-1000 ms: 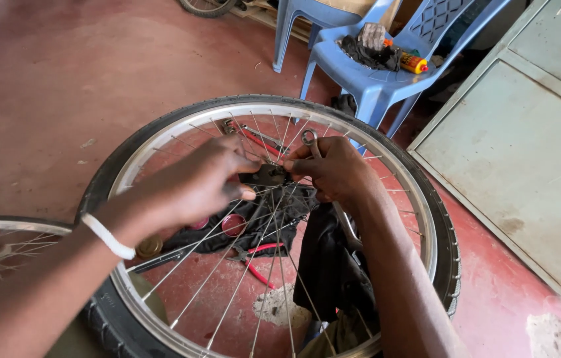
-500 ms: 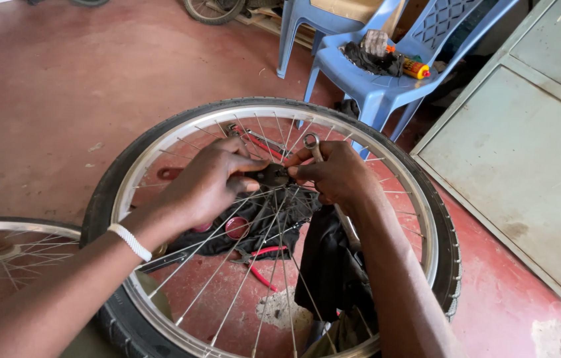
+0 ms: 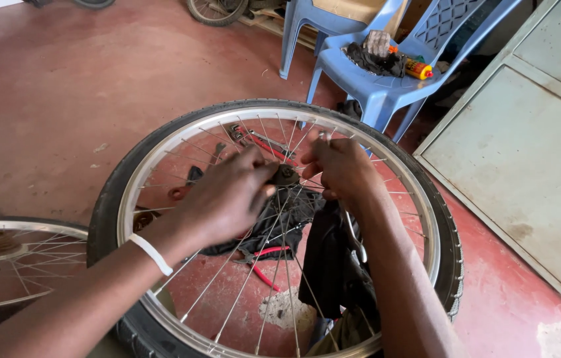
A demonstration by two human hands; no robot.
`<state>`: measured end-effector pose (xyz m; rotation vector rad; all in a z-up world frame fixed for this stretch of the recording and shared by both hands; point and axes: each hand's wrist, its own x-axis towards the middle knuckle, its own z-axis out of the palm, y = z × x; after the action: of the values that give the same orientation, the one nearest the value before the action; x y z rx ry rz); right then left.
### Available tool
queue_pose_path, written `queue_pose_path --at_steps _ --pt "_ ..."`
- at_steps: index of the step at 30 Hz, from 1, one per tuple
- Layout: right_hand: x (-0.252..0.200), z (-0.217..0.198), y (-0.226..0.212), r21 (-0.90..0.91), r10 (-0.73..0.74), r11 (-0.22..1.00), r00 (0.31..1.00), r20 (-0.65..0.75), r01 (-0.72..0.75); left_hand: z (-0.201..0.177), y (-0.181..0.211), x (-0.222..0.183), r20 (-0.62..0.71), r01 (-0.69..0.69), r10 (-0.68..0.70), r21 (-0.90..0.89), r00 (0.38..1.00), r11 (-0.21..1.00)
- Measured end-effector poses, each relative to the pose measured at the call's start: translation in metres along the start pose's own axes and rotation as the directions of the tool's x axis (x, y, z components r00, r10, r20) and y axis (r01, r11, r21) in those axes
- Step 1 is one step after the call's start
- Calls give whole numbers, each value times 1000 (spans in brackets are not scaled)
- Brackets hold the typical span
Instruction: Tightening nuts on a bicycle wheel hub and cleaning the cassette using a wrench, pliers, and a cloth.
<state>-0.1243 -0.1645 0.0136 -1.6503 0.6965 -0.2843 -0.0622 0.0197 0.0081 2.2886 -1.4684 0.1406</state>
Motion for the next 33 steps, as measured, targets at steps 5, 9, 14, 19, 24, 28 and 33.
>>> queue_pose_path --at_steps 5,9,14,19,24,28,33 --pt "-23 -7 -24 140 -73 987 995 -68 82 2 8 -8 78 -75 62 174 995 982" --pt "-18 -13 -22 191 -125 969 981 -150 153 5 16 -7 9 -73 73 279 997 958" --pt "-27 -16 -30 237 -165 951 973 -159 200 22 25 -2 -168 -53 183 580 969 813" --pt "-43 -50 -62 254 -160 942 958 -240 221 15 14 5 -35 -155 185 408 982 900" --pt "-60 -148 -55 843 -263 272 878 -399 465 1 0 33 16 -48 45 242 999 969" --pt "-23 -212 6 848 -24 -97 850 -526 521 2 -22 54 66 133 -152 232 986 964" --pt "40 -176 51 845 277 426 842 -462 323 21 -53 73 -278 250 -307 -222 910 942"
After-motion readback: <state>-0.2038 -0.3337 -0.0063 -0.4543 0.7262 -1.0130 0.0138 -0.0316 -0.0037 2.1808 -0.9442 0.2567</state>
